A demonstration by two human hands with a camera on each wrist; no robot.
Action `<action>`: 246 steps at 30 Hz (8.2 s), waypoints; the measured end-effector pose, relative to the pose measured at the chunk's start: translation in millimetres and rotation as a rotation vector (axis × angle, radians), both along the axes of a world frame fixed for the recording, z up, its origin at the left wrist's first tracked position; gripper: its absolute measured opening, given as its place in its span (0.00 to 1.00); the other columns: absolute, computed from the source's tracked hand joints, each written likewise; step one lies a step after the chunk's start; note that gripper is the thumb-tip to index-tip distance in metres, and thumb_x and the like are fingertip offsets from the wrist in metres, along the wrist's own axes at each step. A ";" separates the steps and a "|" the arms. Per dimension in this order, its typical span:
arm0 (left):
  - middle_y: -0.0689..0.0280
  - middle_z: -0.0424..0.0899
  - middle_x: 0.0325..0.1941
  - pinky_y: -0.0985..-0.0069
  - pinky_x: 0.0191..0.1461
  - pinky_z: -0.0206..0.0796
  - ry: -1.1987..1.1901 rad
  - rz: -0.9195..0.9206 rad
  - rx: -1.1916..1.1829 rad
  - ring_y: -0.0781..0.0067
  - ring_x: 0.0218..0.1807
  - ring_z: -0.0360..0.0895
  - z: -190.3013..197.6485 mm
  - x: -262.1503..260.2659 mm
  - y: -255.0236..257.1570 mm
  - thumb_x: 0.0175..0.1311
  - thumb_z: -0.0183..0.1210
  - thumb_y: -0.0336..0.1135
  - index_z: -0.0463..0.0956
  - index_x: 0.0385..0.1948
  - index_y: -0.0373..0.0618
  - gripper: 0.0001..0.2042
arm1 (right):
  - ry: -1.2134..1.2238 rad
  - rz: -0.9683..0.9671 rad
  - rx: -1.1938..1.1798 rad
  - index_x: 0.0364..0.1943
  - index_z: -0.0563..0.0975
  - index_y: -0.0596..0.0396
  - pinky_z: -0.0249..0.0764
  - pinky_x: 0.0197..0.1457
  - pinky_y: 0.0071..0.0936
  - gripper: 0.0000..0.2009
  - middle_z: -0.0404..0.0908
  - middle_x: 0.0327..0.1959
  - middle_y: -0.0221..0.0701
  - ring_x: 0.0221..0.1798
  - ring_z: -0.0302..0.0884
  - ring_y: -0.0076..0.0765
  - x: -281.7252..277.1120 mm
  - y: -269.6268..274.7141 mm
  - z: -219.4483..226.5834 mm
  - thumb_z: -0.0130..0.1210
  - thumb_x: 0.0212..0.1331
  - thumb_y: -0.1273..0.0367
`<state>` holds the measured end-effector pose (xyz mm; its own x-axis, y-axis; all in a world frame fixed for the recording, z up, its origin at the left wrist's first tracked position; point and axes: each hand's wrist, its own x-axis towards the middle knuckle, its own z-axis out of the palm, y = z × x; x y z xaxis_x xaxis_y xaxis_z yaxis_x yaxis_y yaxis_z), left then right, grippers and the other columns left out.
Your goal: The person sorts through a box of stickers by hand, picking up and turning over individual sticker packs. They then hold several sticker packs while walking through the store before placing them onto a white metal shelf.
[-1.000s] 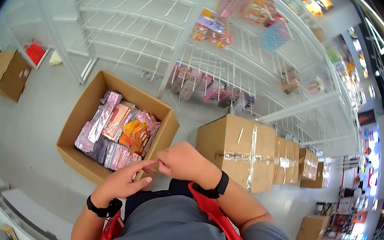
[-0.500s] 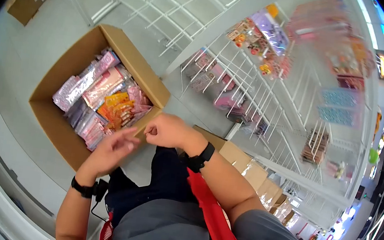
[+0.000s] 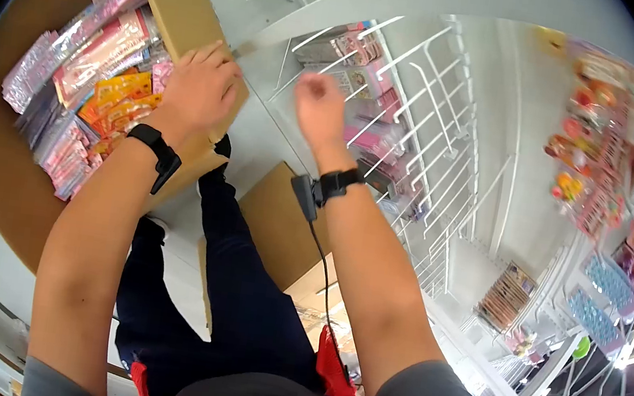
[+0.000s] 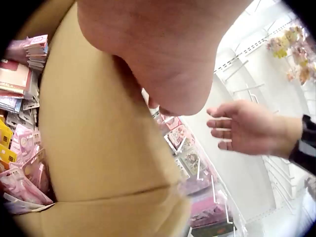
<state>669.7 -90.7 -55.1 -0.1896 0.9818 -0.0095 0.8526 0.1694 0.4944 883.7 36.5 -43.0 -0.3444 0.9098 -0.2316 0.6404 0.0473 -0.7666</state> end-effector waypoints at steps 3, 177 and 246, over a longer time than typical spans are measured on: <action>0.62 0.87 0.54 0.56 0.83 0.50 0.125 -0.004 -0.097 0.62 0.70 0.76 -1.3 7.0 0.4 0.70 0.56 0.41 0.87 0.40 0.50 0.11 | -0.068 -0.064 0.114 0.47 0.84 0.59 0.78 0.49 0.34 0.13 0.85 0.38 0.35 0.41 0.82 0.36 -4.5 49.4 -28.0 0.63 0.59 0.68; 0.63 0.84 0.62 0.72 0.67 0.71 -0.931 0.805 0.996 0.75 0.63 0.79 619.6 -15.2 -723.8 0.81 0.54 0.33 0.71 0.68 0.36 0.19 | 0.618 1.124 -1.046 0.63 0.73 0.58 0.78 0.61 0.28 0.18 0.85 0.56 0.31 0.54 0.82 0.21 -242.1 -647.9 625.3 0.59 0.78 0.64; 0.63 0.74 0.73 0.65 0.75 0.66 -1.387 -0.168 0.107 0.68 0.74 0.70 557.9 -751.3 -724.4 0.82 0.55 0.41 0.63 0.76 0.41 0.26 | 0.780 0.308 -0.110 0.70 0.67 0.56 0.72 0.66 0.31 0.23 0.70 0.62 0.36 0.62 0.70 0.29 -817.3 -747.7 573.8 0.54 0.79 0.62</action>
